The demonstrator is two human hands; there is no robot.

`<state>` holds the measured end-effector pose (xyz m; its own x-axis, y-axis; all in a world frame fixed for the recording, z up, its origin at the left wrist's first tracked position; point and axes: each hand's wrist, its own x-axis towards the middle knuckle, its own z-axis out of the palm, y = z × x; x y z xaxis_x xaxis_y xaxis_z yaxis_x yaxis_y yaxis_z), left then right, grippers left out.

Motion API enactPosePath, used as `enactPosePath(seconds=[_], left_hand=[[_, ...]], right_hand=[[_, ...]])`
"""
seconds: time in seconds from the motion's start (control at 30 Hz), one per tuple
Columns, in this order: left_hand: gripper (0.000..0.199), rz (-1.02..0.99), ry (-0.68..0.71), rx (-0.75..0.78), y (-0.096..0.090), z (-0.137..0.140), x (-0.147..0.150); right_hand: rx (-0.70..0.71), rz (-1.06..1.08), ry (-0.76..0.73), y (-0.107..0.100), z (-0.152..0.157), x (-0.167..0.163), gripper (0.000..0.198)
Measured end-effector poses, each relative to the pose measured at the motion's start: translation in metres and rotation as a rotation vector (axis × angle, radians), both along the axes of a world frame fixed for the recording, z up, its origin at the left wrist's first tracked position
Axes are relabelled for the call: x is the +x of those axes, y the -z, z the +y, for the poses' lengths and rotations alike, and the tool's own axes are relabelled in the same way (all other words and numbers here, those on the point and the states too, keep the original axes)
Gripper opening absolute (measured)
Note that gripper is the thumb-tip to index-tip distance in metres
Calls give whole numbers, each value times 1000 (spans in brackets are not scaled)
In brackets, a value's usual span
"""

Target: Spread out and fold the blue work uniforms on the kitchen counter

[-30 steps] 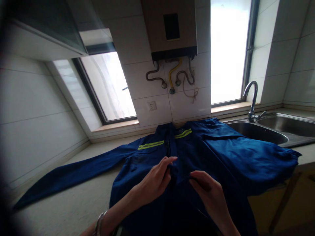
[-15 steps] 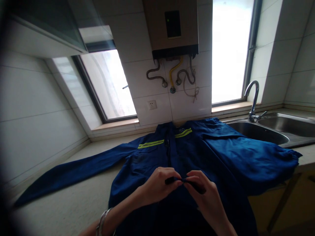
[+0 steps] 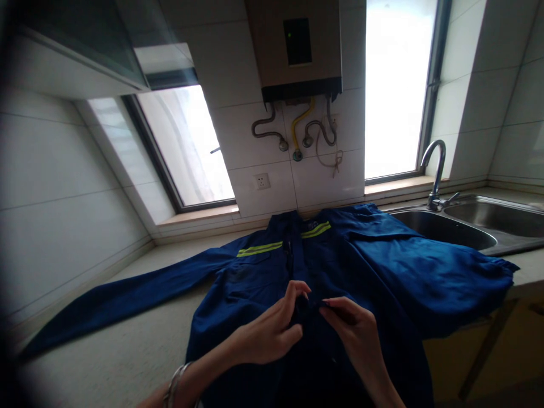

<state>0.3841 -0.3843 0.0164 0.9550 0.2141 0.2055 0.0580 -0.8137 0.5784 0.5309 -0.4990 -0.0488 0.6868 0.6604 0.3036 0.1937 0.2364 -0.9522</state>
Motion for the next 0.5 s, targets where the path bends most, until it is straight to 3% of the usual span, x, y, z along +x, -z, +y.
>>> enactPosePath(seconds=[0.1, 0.17, 0.27, 0.33, 0.4, 0.5], left_hand=[[51, 149, -43, 37, -20, 7, -19], [46, 203, -121, 141, -28, 9, -33], [47, 224, -327, 361, -34, 7, -51], [41, 210, -444, 425, -39, 0, -58], [28, 131, -400, 389, -45, -8, -60], [21, -135, -126, 311, -52, -18, -54]], right_hand=[[-4, -47, 24, -5, -3, 4, 31], [2, -94, 44, -8, -7, 5, 25], [33, -230, 91, -10, -14, 7, 14], [78, -382, 124, -11, -19, 6, 8], [135, -538, 148, -14, -23, 4, 7], [199, -683, 166, -19, -28, -1, 14]])
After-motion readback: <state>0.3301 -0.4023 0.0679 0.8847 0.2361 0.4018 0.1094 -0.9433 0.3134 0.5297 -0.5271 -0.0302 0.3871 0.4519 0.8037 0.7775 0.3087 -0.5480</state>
